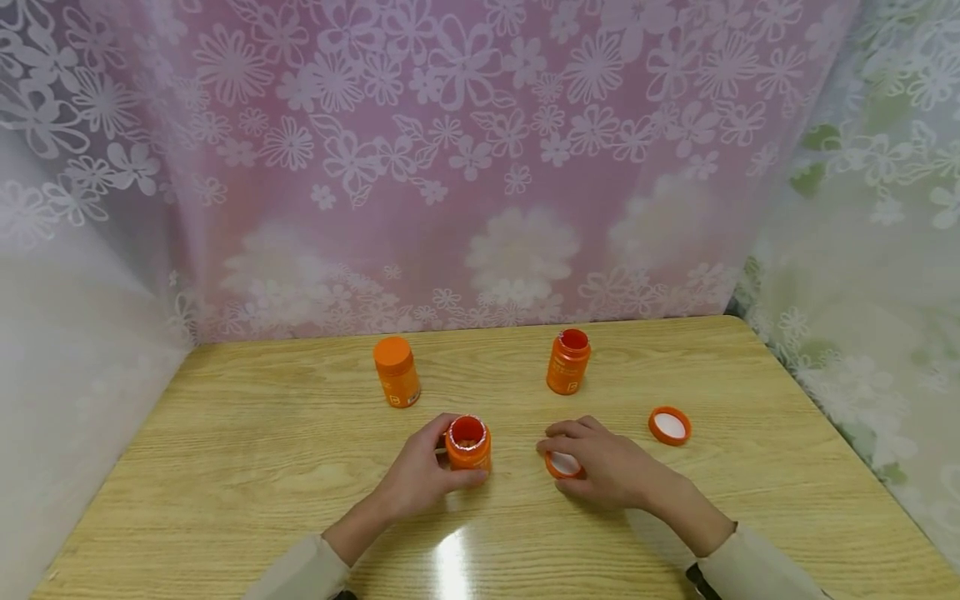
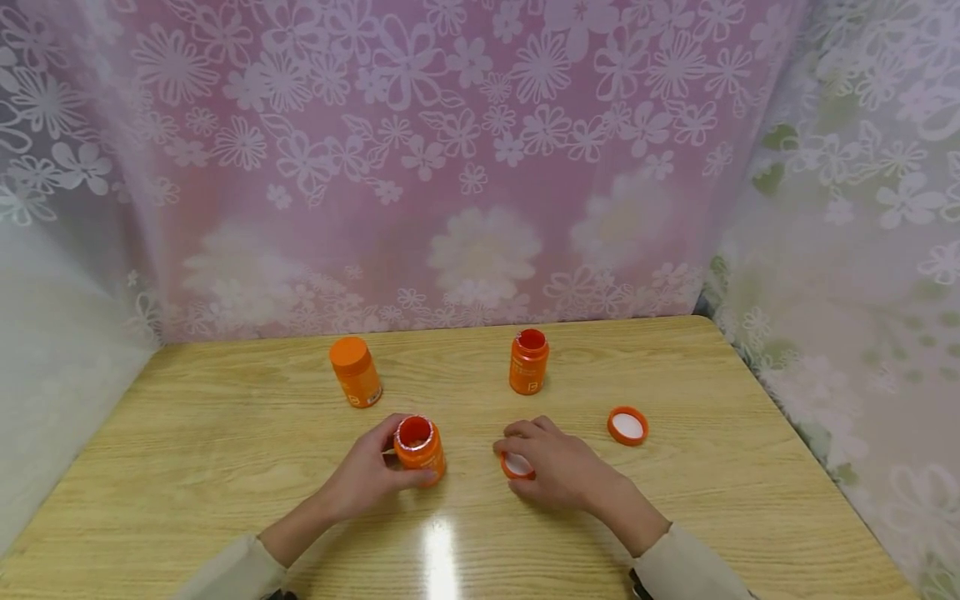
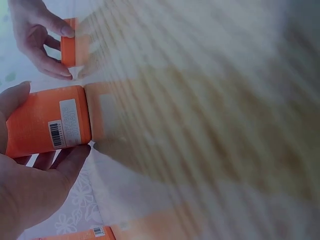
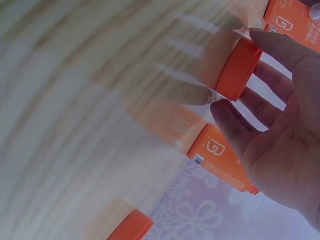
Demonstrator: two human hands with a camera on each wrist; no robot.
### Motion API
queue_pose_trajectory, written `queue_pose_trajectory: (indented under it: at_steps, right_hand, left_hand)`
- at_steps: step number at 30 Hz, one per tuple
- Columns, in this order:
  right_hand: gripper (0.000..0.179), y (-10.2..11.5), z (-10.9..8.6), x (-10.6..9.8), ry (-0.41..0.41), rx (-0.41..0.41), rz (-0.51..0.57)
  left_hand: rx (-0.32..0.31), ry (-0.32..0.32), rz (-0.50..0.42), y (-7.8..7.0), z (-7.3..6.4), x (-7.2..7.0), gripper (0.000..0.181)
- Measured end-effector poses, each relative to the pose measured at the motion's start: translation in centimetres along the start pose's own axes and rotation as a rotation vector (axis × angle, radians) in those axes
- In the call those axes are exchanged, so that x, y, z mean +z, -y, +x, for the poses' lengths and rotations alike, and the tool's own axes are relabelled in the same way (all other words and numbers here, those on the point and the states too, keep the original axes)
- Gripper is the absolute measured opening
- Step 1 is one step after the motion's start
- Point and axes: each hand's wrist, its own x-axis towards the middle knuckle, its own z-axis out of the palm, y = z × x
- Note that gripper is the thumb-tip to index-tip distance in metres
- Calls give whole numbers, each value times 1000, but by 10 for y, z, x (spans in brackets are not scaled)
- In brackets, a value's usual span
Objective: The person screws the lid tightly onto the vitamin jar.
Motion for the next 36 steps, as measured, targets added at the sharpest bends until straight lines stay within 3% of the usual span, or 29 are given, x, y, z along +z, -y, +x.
queue_pose_trajectory:
  at_steps: [8,14,16,21,24,31,36]
  right_hand:
    - [35,1,6,-5,18,-46,16]
    - [32,1,13,-9,84,-18,38]
    - [31,0,15,-10,102,-12,49]
    - [28,2,18,-16,122,-25,58]
    - [27,3,20,-18,129,-35,55]
    - [20,4,23,-24,99,-70,25]
    - [25,8,25,-36,55,-102,14]
  left_hand:
    - [8,11,4,2,-2,-4,59]
    - [10,45,23,3,0,-4,57]
    - [8,56,25,-6,-1,-4,55]
    - [5,67,26,-8,-1,-2,54]
    - [7,65,37,2,1,-1,57]
    - [18,57,46,4,1,-1,56]
    - [18,54,53,5,2,0,55]
